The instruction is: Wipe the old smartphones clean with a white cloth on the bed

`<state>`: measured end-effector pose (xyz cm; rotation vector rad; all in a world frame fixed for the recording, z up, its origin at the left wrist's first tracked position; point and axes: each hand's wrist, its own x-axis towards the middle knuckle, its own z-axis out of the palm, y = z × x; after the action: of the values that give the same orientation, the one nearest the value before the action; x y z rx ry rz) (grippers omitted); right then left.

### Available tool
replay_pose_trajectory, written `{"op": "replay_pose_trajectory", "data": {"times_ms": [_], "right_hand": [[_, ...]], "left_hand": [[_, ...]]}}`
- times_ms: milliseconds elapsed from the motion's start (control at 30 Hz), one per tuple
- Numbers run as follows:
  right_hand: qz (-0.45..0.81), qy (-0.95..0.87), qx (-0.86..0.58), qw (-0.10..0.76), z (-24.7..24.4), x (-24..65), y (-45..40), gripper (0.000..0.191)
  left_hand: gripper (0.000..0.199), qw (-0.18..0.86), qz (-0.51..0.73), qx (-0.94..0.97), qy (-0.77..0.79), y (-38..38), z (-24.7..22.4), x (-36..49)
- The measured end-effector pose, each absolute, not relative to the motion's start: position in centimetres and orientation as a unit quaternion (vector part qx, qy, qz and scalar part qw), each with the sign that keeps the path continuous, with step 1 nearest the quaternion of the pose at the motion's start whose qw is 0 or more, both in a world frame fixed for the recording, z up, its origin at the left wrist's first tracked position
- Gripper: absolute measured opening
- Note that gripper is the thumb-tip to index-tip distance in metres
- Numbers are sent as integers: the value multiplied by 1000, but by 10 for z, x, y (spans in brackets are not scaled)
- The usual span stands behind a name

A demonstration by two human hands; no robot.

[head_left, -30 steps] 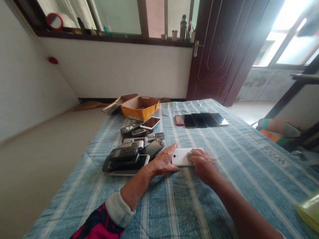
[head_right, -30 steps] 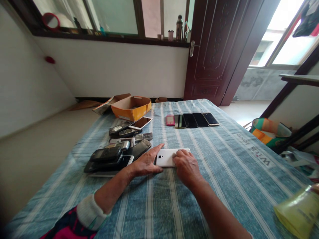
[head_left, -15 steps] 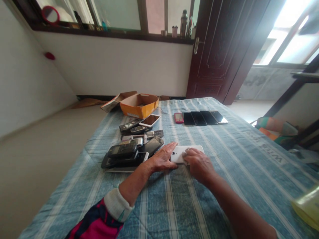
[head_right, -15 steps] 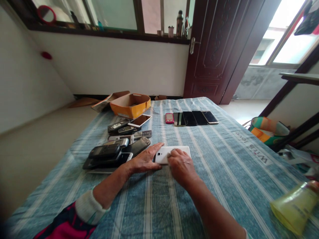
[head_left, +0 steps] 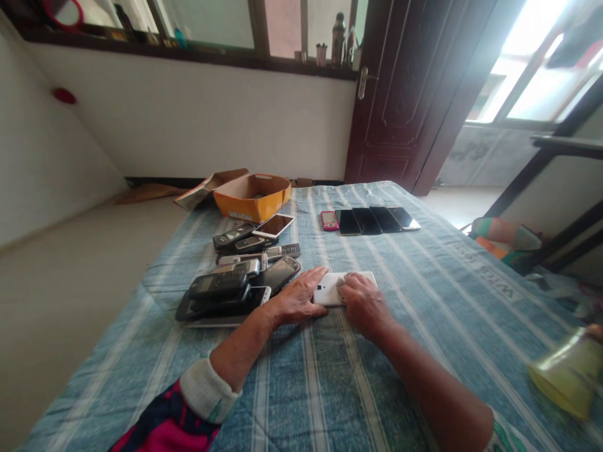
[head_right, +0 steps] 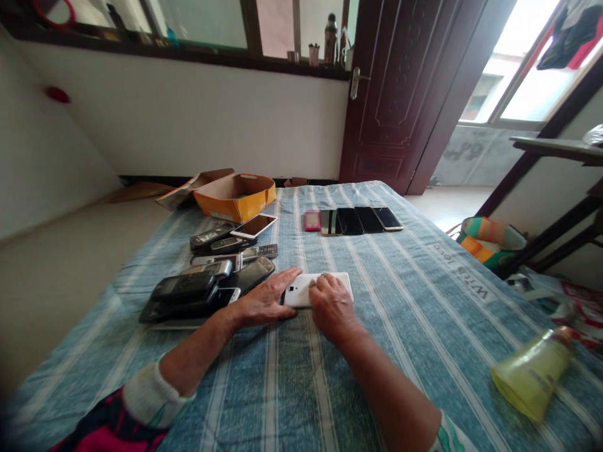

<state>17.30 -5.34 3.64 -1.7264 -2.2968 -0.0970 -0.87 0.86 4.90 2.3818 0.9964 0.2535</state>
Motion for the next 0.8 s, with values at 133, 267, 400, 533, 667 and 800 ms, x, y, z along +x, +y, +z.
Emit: {"op": "replay_pose_trajectory", "data": {"times_ms": [133, 267, 400, 533, 667, 800], "right_hand": [[-17, -757, -642, 126, 40, 182, -46, 23], [-18, -704, -704, 97, 44, 194, -44, 26], [-37, -735, -671, 91, 44, 173, -55, 25], [-49, -779, -617, 104, 43, 154, -62, 23], [-57, -731, -672, 101, 45, 169, -55, 22], [-75, -690, -713, 95, 44, 182, -51, 20]], "left_hand": [[86, 258, 95, 888, 369, 10, 49, -9], [85, 254, 98, 888, 370, 11, 48, -11], [85, 250, 92, 889, 372, 12, 46, -11], [84, 246, 89, 891, 372, 13, 45, -11], [85, 250, 83, 891, 369, 12, 47, -10], [84, 253, 83, 889, 372, 11, 50, -9]]}}
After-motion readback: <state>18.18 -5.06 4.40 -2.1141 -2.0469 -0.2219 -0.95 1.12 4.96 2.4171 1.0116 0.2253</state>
